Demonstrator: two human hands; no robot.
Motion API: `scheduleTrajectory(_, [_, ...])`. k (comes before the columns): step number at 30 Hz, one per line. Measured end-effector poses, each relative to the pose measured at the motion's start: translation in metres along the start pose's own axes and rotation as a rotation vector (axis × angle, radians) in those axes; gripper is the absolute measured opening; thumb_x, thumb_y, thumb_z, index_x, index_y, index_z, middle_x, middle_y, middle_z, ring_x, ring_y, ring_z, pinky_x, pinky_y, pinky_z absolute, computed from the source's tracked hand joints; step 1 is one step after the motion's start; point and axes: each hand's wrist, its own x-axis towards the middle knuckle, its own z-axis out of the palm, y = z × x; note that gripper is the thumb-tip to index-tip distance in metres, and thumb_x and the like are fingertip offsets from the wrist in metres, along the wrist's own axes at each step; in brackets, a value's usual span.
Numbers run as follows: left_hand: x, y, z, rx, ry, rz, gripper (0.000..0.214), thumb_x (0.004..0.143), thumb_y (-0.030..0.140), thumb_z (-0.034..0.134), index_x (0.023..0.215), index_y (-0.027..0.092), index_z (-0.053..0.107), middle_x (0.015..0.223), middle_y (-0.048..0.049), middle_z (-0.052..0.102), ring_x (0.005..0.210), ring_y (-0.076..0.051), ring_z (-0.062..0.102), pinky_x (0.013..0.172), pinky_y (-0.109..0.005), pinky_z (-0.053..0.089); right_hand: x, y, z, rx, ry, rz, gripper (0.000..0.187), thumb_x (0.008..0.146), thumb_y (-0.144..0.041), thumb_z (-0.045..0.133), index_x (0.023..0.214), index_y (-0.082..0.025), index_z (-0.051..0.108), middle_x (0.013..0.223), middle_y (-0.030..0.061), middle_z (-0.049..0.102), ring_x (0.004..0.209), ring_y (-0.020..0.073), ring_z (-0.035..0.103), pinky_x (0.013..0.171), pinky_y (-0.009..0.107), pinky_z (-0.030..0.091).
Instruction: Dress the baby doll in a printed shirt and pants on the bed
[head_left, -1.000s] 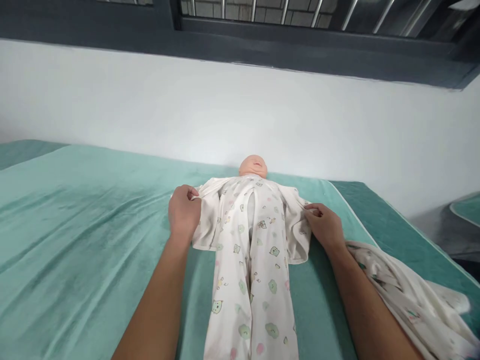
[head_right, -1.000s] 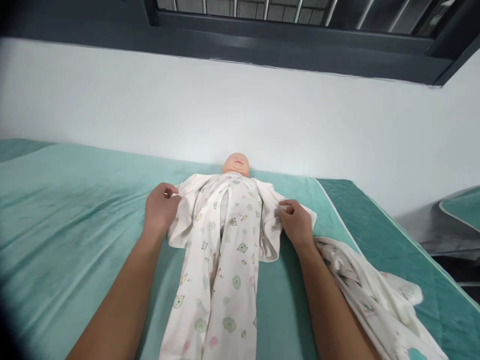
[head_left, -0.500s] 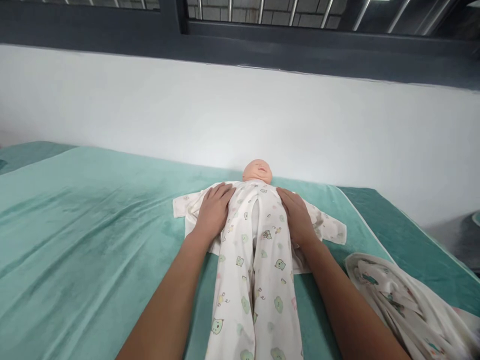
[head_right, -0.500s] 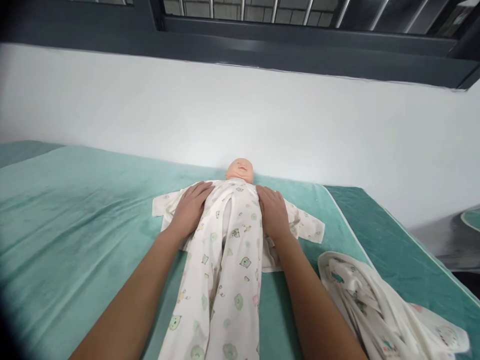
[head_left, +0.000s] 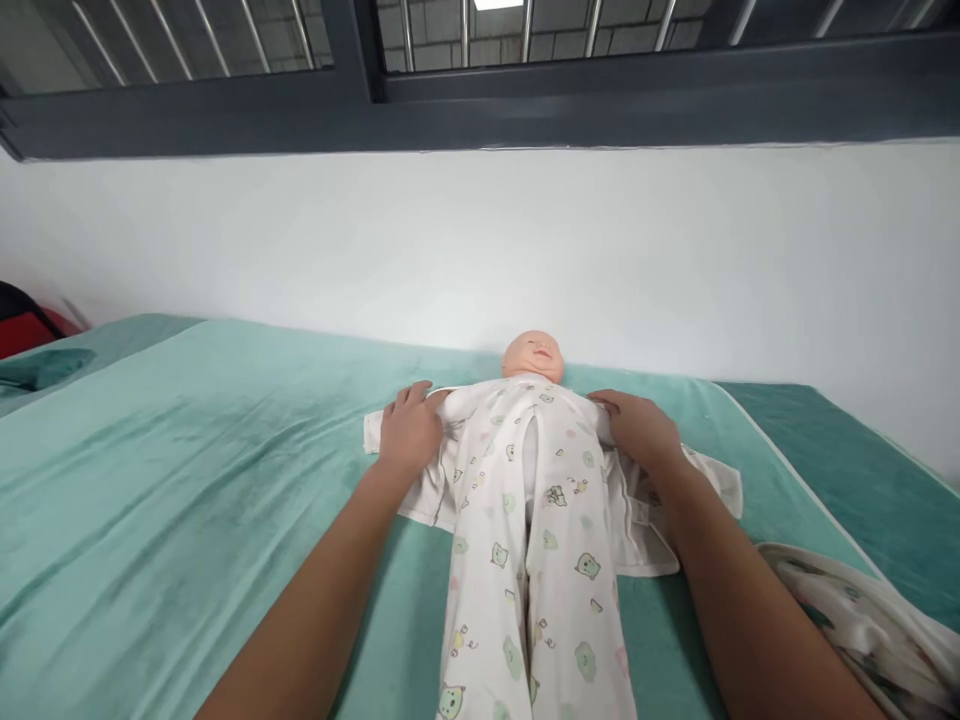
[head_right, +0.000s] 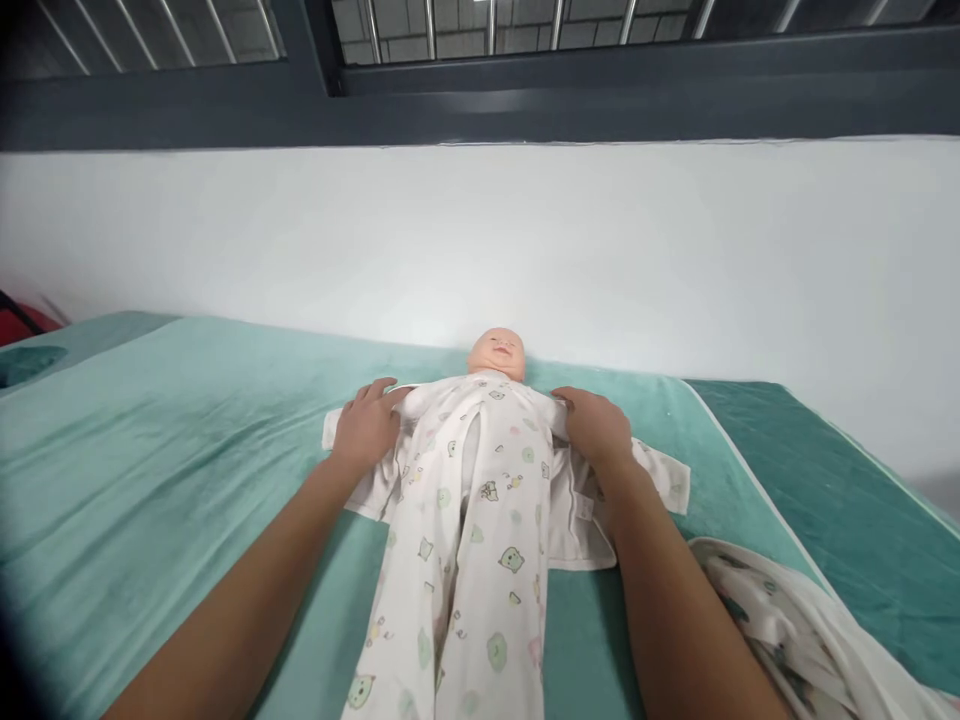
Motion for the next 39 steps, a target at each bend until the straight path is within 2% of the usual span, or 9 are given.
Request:
scheduleTrajectory(3, [-0.001,-0.002,0.002,-0.033,-0.038,-0.034,0.056,0.085,0.012,0.043,0.136,0.035,0.053,0.140,-0.0036,0.056,0.127,-0.027,0.050,0.103,-0.045,0.041,-0.006,-0.006,-0.009,0.049,0.185,-0.033,0.044,0.093,-0.026,0.040,0.128,-0.022,0.065,0.131,0.0078,0.066,0.120,0.0313,0.059,0.101,0.048,0.044])
scheduleTrajectory(6, [-0.002,0.001,0.004,-0.057,-0.045,-0.047,0.057,0.083,0.013,0.046,0.136,0.034,0.052,0.135,-0.0046,0.058,0.125,-0.028,0.050,0.104,-0.046,0.040,-0.014,-0.047,-0.024,0.229,0.313,-0.121,0.041,0.094,-0.031,0.043,0.128,-0.019,0.062,0.132,0.0097,0.065,0.122,0.0268,0.058,0.105,0.042,0.044])
scheduleTrajectory(9, [-0.004,0.003,0.002,-0.073,-0.036,-0.038,0.058,0.082,0.013,0.047,0.136,0.033,0.051,0.134,-0.0051,0.058,0.126,-0.029,0.050,0.104,-0.046,0.038,-0.017,-0.124,-0.028,0.215,0.124,-0.333,0.039,0.096,-0.034,0.043,0.131,-0.021,0.057,0.137,0.0082,0.061,0.125,0.0238,0.056,0.103,0.037,0.045])
scheduleTrajectory(12, [-0.006,0.001,-0.001,-0.103,-0.034,-0.046,0.050,0.085,0.017,0.047,0.133,0.029,0.051,0.133,-0.0066,0.058,0.125,-0.028,0.050,0.105,-0.045,0.037,-0.013,-0.201,-0.011,-0.242,-0.206,-0.536,0.032,0.093,-0.028,0.051,0.121,-0.017,0.060,0.129,0.0139,0.063,0.117,0.0266,0.059,0.093,0.037,0.049])
scheduleTrajectory(15, [-0.006,-0.002,-0.003,-0.143,-0.046,-0.036,0.042,0.088,0.027,0.050,0.130,0.026,0.052,0.132,-0.0080,0.059,0.124,-0.028,0.050,0.106,-0.045,0.037,-0.009,-0.240,0.015,-0.370,-0.258,-0.535,0.033,0.087,-0.020,0.059,0.119,-0.014,0.061,0.127,0.0179,0.061,0.114,0.0287,0.060,0.094,0.040,0.047])
scheduleTrajectory(19, [-0.003,-0.006,-0.002,-0.153,-0.056,-0.023,0.049,0.084,0.023,0.055,0.132,0.030,0.051,0.135,-0.0058,0.057,0.125,-0.028,0.050,0.105,-0.045,0.038,-0.005,-0.232,0.026,-0.450,-0.234,-0.527,0.034,0.089,-0.015,0.054,0.123,-0.012,0.058,0.126,0.0198,0.061,0.116,0.0288,0.058,0.093,0.040,0.045])
scheduleTrajectory(29, [-0.001,-0.014,0.000,-0.187,-0.104,-0.135,0.050,0.083,0.023,0.055,0.133,0.031,0.055,0.135,-0.0071,0.056,0.122,-0.029,0.054,0.100,-0.045,0.045,0.002,-0.189,-0.008,-0.537,-0.211,-0.543,0.029,0.089,-0.017,0.052,0.118,-0.019,0.059,0.120,0.0160,0.063,0.109,0.0302,0.057,0.084,0.041,0.043])
scheduleTrajectory(34, [-0.003,-0.016,0.000,-0.164,-0.078,-0.167,0.040,0.087,0.033,0.055,0.126,0.032,0.061,0.127,-0.0075,0.061,0.119,-0.030,0.055,0.099,-0.045,0.045,0.006,-0.189,-0.006,-0.517,-0.255,-0.591,0.027,0.091,-0.035,0.056,0.115,-0.023,0.060,0.114,0.0117,0.065,0.105,0.0286,0.058,0.081,0.038,0.042])
scheduleTrajectory(39, [-0.006,-0.016,-0.003,-0.146,-0.055,-0.153,0.037,0.088,0.044,0.055,0.121,0.028,0.064,0.121,-0.0098,0.063,0.117,-0.032,0.057,0.097,-0.047,0.046,0.014,-0.176,-0.023,-0.495,-0.270,-0.615,0.020,0.094,-0.035,0.052,0.108,-0.025,0.062,0.108,0.0085,0.065,0.097,0.0256,0.059,0.074,0.035,0.041])
